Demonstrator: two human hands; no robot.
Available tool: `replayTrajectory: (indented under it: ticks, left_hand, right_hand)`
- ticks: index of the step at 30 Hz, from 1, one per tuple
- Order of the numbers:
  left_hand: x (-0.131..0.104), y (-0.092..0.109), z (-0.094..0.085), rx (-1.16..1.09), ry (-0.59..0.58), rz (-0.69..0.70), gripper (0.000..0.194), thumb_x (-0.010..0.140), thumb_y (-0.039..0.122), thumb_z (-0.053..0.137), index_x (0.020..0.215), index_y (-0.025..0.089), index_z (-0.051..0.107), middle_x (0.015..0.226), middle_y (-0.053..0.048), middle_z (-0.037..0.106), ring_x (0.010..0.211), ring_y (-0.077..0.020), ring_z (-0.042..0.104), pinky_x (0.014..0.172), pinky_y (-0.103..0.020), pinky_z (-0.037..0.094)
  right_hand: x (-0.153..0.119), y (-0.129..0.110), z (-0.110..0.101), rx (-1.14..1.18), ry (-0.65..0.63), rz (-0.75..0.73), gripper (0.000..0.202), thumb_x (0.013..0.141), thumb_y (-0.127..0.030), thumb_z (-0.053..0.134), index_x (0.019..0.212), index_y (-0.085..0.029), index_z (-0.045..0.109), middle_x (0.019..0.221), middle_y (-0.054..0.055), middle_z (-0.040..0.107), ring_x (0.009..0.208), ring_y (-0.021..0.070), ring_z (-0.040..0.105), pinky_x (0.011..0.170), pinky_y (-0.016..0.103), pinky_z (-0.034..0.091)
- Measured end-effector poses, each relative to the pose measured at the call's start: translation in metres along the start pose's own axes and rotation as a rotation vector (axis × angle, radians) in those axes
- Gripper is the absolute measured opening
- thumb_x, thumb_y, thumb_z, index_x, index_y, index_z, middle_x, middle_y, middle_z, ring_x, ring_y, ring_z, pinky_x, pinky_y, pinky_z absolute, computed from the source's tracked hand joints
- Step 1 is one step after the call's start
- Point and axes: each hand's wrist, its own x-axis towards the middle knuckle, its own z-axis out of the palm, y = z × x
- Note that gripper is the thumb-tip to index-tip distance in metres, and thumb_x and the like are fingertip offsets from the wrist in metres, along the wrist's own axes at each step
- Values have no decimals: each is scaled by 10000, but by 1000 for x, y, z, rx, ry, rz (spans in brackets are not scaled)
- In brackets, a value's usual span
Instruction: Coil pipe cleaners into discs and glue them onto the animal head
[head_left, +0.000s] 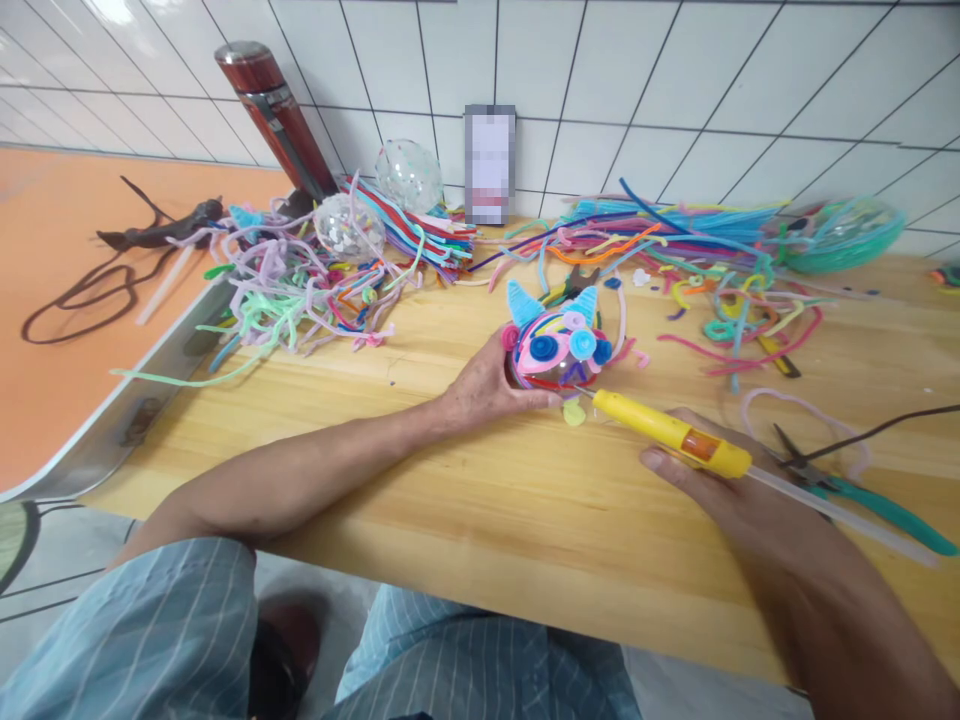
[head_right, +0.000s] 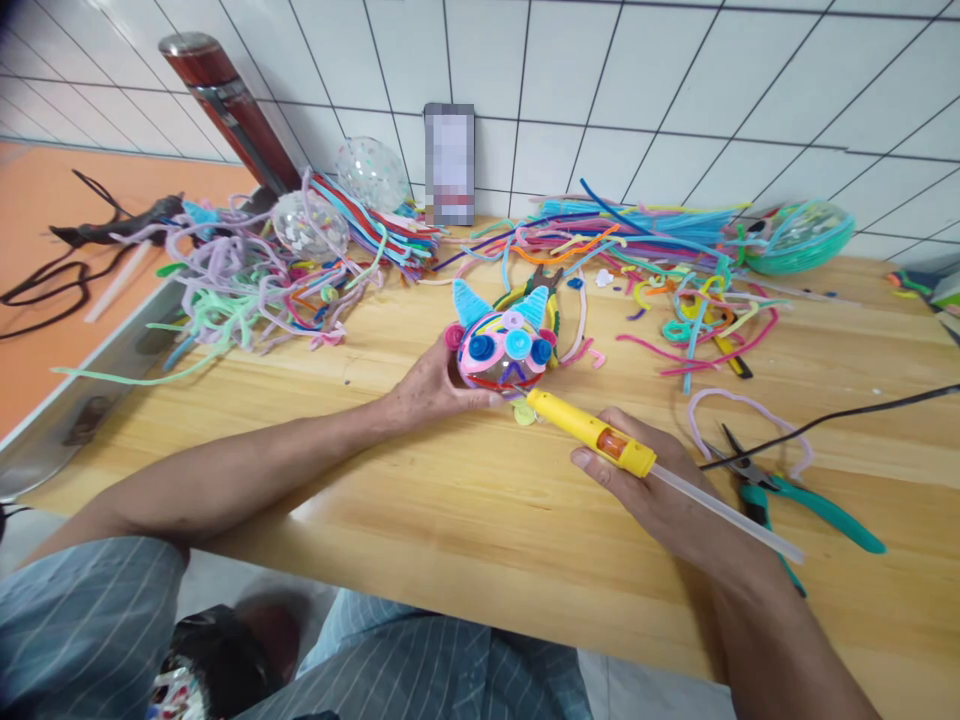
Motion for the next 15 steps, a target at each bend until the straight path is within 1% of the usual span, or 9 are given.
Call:
replayTrajectory:
  ticks: [3, 10, 15]
  left_hand:
    - [0, -1, 0, 9, 11, 3, 837, 675, 462, 970, 1351, 188, 561, 1364, -175, 714, 1277, -350, 700, 1079, -511, 595]
    - [0, 2, 0, 10, -3, -10, 853, 681, 520, 956, 1356, 186, 556, 1362, -184, 712, 1291, -362, 690, 1086, -530, 584]
    - [0, 2, 0, 7, -8, -12, 871, 677, 516, 957, 1360, 176, 537, 1384, -196, 698, 1300, -368, 684, 1097, -536, 575]
  right_hand:
    - [0, -1, 0, -1, -11, -4, 305, 916, -566, 673, 771, -306, 612, 594, -29, 584, 541, 208, 534, 514, 339, 398]
    - [0, -2, 1, 11, 23, -38, 284, 928, -522, 681, 764, -308, 590, 591, -37, 565, 526, 192, 513, 502, 334, 370]
    - [0, 1, 1, -28, 21, -78, 203, 929, -479, 692, 821, -314, 644, 608, -37, 599, 554, 202, 540, 528, 344, 388]
